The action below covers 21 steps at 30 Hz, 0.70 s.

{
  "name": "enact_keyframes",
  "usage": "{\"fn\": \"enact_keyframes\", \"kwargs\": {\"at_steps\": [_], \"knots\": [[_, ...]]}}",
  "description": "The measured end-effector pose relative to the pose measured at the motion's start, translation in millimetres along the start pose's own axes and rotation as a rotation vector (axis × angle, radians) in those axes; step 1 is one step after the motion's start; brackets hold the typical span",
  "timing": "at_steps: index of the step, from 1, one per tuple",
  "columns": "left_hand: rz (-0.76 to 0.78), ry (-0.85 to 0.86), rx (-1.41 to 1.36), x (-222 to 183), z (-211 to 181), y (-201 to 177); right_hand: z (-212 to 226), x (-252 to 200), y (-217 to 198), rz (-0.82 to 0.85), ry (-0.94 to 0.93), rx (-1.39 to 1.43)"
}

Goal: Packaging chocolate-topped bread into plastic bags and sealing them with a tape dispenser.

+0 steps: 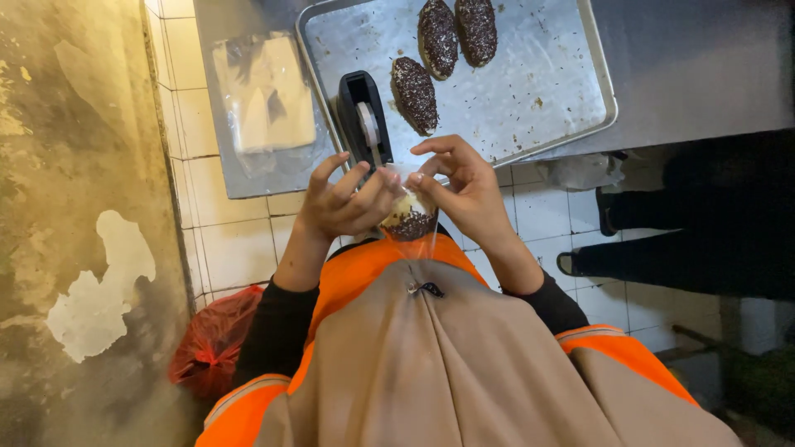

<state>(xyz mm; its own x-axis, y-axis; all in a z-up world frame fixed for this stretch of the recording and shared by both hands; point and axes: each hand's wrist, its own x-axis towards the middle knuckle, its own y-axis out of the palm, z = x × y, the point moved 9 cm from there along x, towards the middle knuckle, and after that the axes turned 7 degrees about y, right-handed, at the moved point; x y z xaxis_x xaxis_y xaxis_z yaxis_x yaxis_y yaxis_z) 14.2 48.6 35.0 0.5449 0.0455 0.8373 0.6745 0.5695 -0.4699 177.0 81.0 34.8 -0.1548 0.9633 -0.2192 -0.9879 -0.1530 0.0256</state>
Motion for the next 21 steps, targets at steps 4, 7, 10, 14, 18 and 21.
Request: {"fn": "enact_keyframes", "kwargs": {"at_steps": [4, 7, 10, 14, 18, 21], "knots": [[0.161, -0.006, -0.057, 22, 3, 2, 16, 0, -10, 0.052, -0.028, -0.114], [0.145, -0.188, -0.310, 18, 12, 11, 25, 1, -7, 0.164, -0.082, -0.268], [0.063, -0.444, -0.589, 15, 26, 13, 13, 6, -6, 0.243, -0.053, -0.223], [0.164, -0.851, -1.049, -36, 27, 46, -18, 20, -8, 0.230, -0.023, -0.243], [0.054, -1.415, -1.657, -115, 2, 74, -51, 35, -1, 0.166, 0.062, -0.160], [-0.366, -1.775, -1.966, -100, 6, 58, -74, 53, -6, 0.101, 0.069, -0.107]]}}
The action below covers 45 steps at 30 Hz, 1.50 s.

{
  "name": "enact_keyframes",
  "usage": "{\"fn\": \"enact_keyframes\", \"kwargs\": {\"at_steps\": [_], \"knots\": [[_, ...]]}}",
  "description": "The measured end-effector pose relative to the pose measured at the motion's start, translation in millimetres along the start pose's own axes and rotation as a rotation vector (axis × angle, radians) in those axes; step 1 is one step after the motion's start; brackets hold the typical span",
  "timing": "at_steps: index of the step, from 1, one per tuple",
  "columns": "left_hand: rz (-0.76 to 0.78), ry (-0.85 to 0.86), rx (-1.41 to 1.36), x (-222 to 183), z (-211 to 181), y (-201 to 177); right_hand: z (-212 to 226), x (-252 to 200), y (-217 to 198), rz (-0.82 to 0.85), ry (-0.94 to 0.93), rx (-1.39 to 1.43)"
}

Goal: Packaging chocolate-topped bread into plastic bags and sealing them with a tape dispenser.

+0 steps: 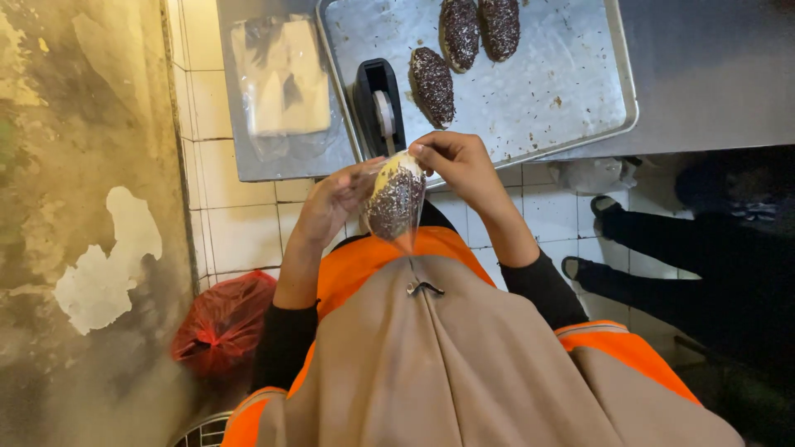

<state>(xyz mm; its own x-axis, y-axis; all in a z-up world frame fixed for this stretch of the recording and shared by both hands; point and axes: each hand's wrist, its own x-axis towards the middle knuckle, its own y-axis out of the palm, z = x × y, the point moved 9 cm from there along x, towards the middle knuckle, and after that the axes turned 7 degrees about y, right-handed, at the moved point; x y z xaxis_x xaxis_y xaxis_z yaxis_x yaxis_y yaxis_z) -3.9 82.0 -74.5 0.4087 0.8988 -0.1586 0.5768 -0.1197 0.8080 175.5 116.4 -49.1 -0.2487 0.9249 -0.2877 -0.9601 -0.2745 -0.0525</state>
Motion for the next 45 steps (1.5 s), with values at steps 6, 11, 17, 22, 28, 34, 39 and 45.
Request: {"fn": "enact_keyframes", "kwargs": {"at_steps": [6, 11, 17, 22, 28, 34, 39, 45], "knots": [[-0.243, 0.271, 0.472, -7, 6, -53, -11, 17, 14, 0.080, 0.077, 0.186], [-0.428, 0.468, 0.513, -35, -36, -73, -107, 59, -24, -0.075, 0.136, 0.301], [-0.485, 0.629, 0.452, -50, -57, -81, -153, 73, 2, -0.089, 0.353, -0.051], [-0.457, 0.657, 0.347, -48, -51, -80, -152, 73, 7, -0.071, 0.225, 0.041], [-0.426, 0.628, 0.305, -51, -53, -78, -145, 21, 12, -0.126, 0.092, -0.295], [-0.222, 0.560, 0.182, -35, -65, -39, -222, 30, 2, -0.275, 0.038, -0.590], [0.200, 0.594, 0.023, -22, -72, 16, -204, 30, -17, -0.109, -0.039, -0.677], [0.468, 0.464, -0.089, -2, -66, 74, 104, -45, 32, 0.423, -0.076, 0.211]]}}
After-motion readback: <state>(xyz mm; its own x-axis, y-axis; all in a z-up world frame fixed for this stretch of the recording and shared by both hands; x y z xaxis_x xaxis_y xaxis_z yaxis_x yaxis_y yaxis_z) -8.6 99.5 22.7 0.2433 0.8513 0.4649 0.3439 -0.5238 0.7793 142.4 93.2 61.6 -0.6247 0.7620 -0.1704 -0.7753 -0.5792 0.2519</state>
